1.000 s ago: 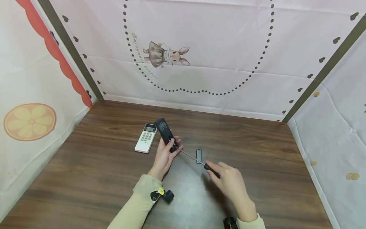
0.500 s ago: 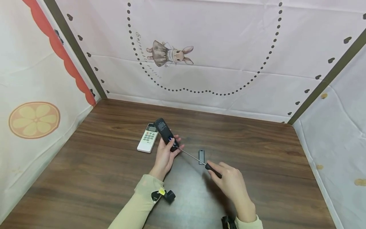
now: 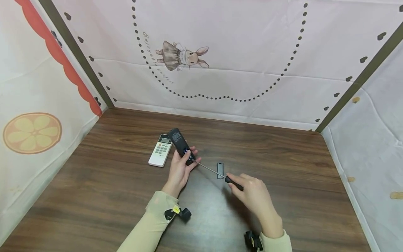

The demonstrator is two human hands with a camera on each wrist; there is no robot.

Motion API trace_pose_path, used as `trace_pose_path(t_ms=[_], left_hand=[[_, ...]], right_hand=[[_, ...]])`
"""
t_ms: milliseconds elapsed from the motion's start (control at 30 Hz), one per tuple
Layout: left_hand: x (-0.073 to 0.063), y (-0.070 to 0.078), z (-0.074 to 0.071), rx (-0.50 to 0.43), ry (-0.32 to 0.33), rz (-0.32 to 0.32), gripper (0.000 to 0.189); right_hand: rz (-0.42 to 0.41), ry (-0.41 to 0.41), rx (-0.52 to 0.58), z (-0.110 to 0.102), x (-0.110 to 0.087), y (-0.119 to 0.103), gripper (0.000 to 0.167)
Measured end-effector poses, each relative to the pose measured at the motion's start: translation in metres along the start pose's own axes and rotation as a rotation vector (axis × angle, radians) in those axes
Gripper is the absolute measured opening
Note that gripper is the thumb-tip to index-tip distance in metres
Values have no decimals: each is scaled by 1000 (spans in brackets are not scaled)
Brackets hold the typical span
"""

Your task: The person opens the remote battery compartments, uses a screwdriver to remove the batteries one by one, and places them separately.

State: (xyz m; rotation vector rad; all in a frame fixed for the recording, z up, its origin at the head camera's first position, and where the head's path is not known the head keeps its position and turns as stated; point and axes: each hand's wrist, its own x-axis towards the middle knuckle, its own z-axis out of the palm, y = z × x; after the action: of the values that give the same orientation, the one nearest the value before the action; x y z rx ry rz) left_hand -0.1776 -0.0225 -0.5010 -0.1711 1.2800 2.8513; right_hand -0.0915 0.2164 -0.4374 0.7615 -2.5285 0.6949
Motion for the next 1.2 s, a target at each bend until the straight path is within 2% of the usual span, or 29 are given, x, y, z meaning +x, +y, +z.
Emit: trace_pose_path(t_ms=[167, 300, 433, 633, 900, 1200], left_hand=[[0, 0, -1, 2, -6, 2, 40], [0, -1, -2, 2, 9, -15, 40], [1, -1, -3, 14, 4, -14, 40], [2, 2, -2, -29, -8, -9, 43], [3, 2, -1, -61, -27, -7, 45], [2, 3, -1, -72, -5, -25, 42]], right_hand=[[-16, -32, 8, -5, 4, 2, 33], [16, -90, 26, -8, 8, 2, 32], [1, -136, 9, -9, 14, -2, 31], [-38, -91, -24, -11, 19, -7, 31], [-34, -74, -26, -15, 17, -5, 31], [-17, -73, -35, -15, 17, -3, 31]])
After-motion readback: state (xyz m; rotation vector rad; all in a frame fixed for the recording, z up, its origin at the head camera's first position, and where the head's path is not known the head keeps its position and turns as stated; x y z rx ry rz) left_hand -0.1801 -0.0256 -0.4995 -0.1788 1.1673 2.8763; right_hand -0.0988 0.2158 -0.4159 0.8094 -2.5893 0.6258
